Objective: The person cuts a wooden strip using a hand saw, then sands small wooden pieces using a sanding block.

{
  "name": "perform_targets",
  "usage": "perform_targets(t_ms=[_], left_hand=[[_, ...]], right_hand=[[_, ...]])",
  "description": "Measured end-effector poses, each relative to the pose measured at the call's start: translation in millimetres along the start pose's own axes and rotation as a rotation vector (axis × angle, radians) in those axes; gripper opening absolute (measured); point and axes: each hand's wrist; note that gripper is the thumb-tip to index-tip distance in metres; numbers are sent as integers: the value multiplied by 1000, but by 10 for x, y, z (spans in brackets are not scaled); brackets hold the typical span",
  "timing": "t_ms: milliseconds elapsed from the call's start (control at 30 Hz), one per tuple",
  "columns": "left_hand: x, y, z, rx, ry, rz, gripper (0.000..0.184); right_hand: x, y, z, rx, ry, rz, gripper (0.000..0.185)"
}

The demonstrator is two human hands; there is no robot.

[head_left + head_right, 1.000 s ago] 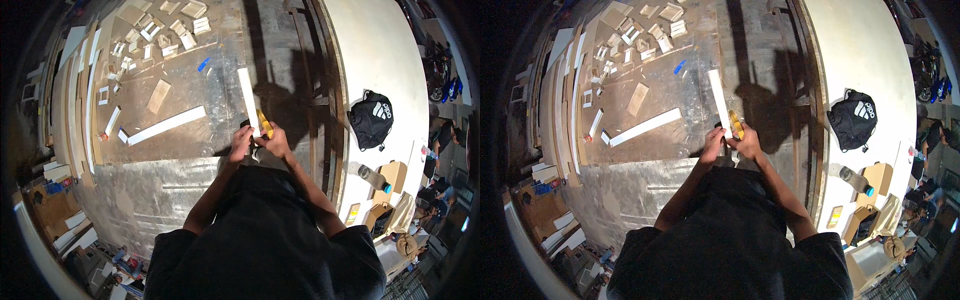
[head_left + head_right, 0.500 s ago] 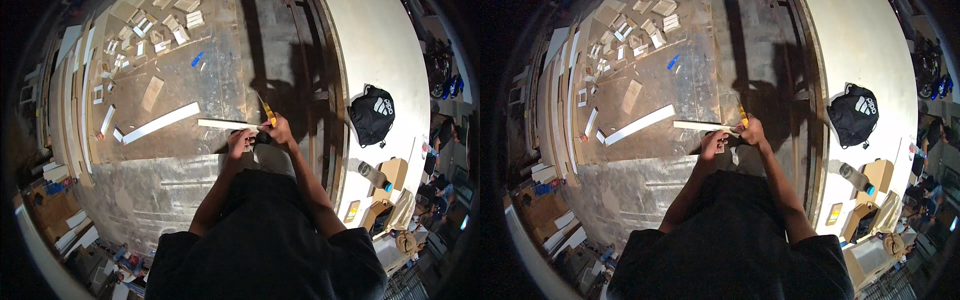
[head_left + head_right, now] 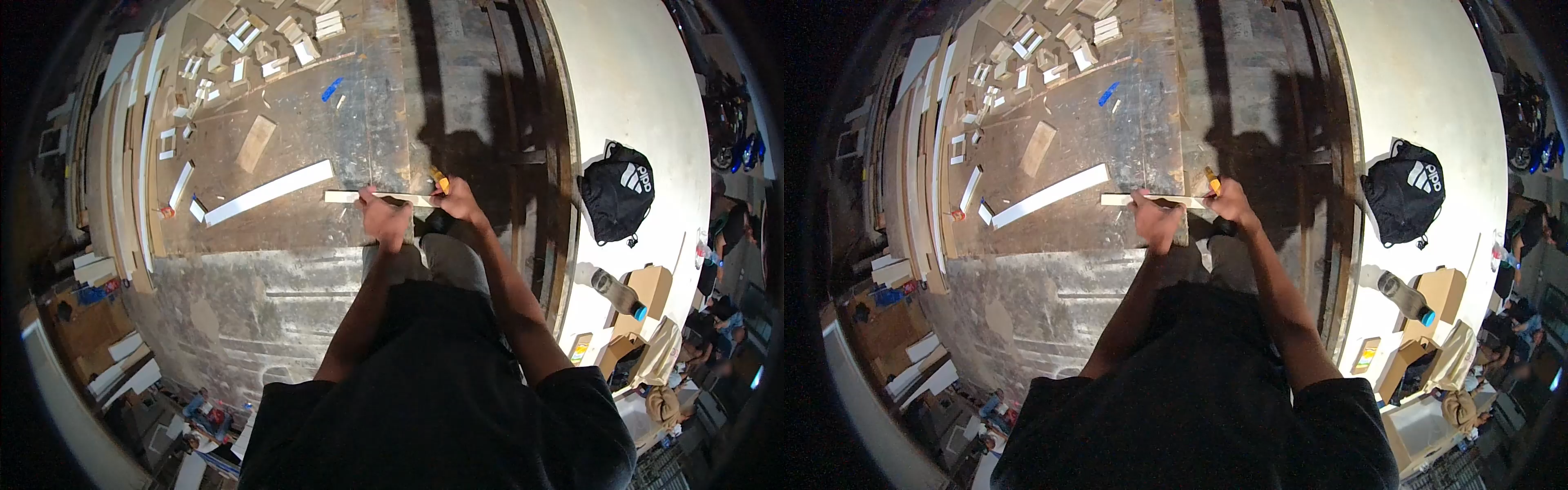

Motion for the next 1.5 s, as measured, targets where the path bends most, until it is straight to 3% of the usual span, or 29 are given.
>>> perform_targets(t_ms=[33, 67, 100, 167, 300, 400, 567, 633, 733, 933, 1067, 1100, 1167, 1233, 1367, 1433, 1500], left_hand=[[-10, 169, -80, 169, 15, -4, 83], [17, 217, -90, 288, 2, 8, 69], [73, 231, -70, 289, 1, 9, 69], [212, 259, -53, 566, -213, 90, 45], [542, -84, 20, 344, -435, 150, 27], [699, -325, -22, 49, -523, 683, 25], [691, -337, -32, 5, -528, 704, 23], [683, -341, -34, 14, -535, 693, 22], [682, -354, -24, -19, -535, 700, 22], [686, -374, -1, -55, -450, 733, 24], [683, -380, -29, -36, -467, 724, 23], [682, -360, -48, -30, -455, 763, 24], [677, -361, -82, -25, -449, 798, 25], [673, -353, -98, -11, -470, 798, 20], [700, -415, -102, -21, -498, 785, 16], [764, -600, -35, 59, -447, 824, 14], [776, -681, 18, -52, -489, 743, 15]], right_hand=[[23, 3, -17, 1, -49, -25, 27], [42, -8, -42, 3, -48, -22, 27], [68, -18, -72, -38, -62, -16, 26], [97, -47, -90, -77, -75, -12, 26], [142, 44, -130, -35, -37, 14, 27], [60, 3, -129, -2, -23, 63, 29], [53, 122, -52, 62, -14, 94, 31], [91, 251, 37, 223, 79, 28, 27], [48, 213, 33, 111, 84, 86, 28], [-79, 18, 58, 234, 181, 95, 38], [-110, 3, 58, 95, 191, 123, 32], [-172, -18, 39, 109, 316, 98, 32], [-361, -132, 14, 124, 442, 78, 33], [-690, -416, -23, 441, 583, 122, 31], [-1460, -1213, 191, 652, 659, 92, 27], [-1778, -1377, 409, 616, 637, 128, 27], [-1905, -1531, 660, 576, 633, 148, 27]])
Point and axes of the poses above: each hand's wrist, its own x-axis towards the middle knuckle, its own z-axis out of the palm, y = z × x, and after that the axes turned 11 degrees about -y, right-handed
